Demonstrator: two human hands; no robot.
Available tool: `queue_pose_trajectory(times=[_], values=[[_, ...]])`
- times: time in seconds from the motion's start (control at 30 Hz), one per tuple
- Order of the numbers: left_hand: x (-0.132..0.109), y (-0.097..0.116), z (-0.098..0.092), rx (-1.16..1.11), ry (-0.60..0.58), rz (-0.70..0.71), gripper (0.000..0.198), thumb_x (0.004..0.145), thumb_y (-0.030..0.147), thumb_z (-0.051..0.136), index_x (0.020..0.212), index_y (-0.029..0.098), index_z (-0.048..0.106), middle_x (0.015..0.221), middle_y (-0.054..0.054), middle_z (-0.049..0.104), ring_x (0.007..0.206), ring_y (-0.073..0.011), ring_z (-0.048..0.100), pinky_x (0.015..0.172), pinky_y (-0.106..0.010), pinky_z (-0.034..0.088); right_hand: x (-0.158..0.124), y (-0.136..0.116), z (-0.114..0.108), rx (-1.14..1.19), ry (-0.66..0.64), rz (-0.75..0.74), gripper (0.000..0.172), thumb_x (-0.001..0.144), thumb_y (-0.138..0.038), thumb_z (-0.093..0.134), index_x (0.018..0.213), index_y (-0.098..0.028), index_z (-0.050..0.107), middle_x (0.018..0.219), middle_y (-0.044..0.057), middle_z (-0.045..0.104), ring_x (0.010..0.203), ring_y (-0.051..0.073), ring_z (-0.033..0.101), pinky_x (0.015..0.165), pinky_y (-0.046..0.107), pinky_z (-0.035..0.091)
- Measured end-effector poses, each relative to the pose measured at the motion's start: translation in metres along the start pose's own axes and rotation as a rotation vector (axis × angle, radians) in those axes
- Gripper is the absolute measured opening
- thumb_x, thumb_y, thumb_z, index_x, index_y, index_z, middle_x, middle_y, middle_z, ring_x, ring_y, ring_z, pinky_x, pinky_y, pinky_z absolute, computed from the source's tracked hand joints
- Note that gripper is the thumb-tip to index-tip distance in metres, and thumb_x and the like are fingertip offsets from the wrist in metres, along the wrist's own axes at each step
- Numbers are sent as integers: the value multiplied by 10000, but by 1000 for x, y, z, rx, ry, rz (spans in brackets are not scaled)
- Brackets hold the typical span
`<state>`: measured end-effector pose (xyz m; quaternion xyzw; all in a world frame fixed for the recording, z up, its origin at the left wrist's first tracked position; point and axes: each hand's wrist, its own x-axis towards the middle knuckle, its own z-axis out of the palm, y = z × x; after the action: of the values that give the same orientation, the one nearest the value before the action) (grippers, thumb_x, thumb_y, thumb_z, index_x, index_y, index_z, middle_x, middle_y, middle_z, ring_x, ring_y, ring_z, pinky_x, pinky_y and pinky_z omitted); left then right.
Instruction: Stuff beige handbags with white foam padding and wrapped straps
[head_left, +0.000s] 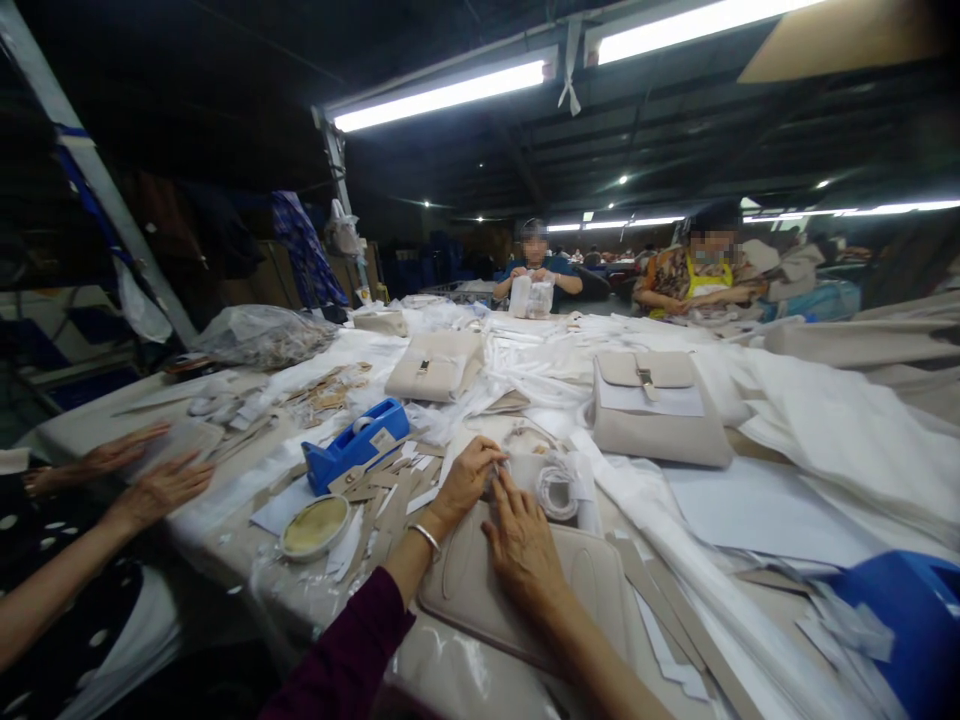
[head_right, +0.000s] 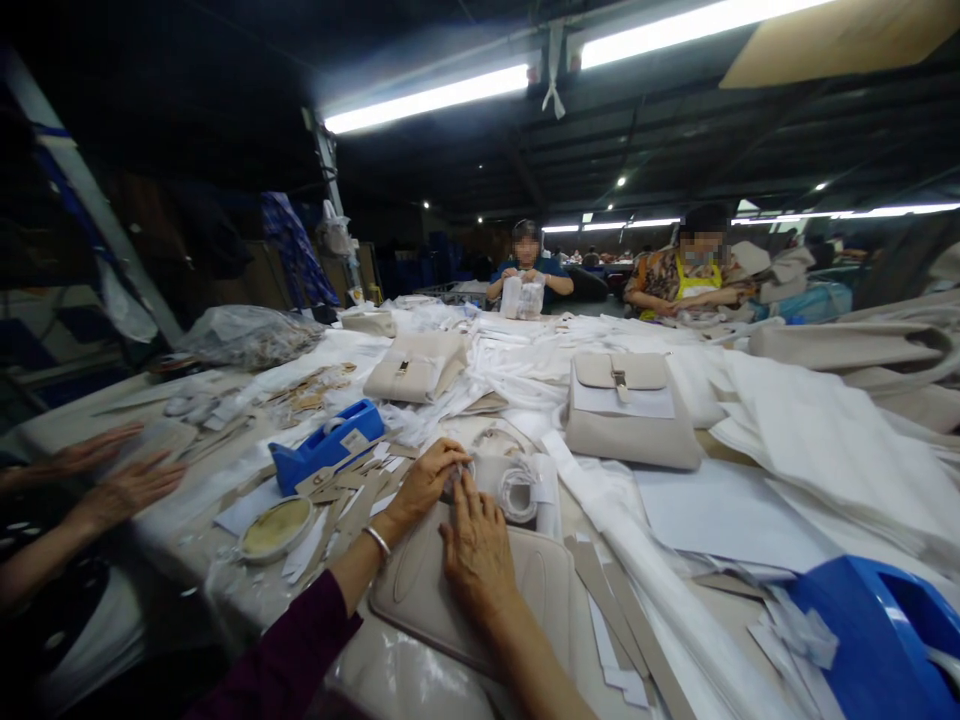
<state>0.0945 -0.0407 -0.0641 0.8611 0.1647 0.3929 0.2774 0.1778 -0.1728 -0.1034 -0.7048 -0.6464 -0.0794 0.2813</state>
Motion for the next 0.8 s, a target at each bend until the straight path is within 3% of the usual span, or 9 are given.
queue_pose_trajectory(times=[0.2,0.3,0.47,0.53,0.7,0.8], values=[[3,-2,1,193,-84,-36,192,824,53,456,772,159,607,842,-47,593,912,-177,537,869,-306,444,-2,0,2,23,25,14,561,890,-247,437,1429,-130,334,1492,133,334,1246,295,403,990,459,392],[8,-3,8,337,-125,-19,193,804,39,459,725,161,587,855,-56,569,926,-190,504,846,-308,437,-2,1,6,42,70,-1,562,888,-250,445,1424,-125,335,1490,142,328,1286,289,376,1016,448,383],[11,1,13,465,-112,-51,166,779,43,484,714,161,580,888,-58,550,909,-188,502,793,-293,444,-3,4,13,49,85,-15,506,884,-234,443,1374,-114,408,1412,161,438,1265,302,409,1023,479,385],[6,5,9,388,-81,-88,191,790,35,455,789,161,598,875,-52,568,897,-179,522,810,-290,448,-3,5,14,83,88,-25,504,874,-225,450,1365,-116,412,1394,167,454,1254,304,420,1018,497,391],[-28,26,2,201,137,-101,322,791,-9,337,946,160,564,967,-64,581,956,-167,537,874,-296,447,-4,7,10,326,209,-14,543,843,-158,425,1378,-144,332,1418,170,377,1319,279,338,1051,522,364],[-47,41,7,215,-28,-72,309,785,6,365,980,163,545,984,-67,585,976,-181,533,897,-312,450,-3,9,7,503,344,34,509,826,-94,354,1324,-199,358,1338,134,411,1248,234,402,1036,511,372]])
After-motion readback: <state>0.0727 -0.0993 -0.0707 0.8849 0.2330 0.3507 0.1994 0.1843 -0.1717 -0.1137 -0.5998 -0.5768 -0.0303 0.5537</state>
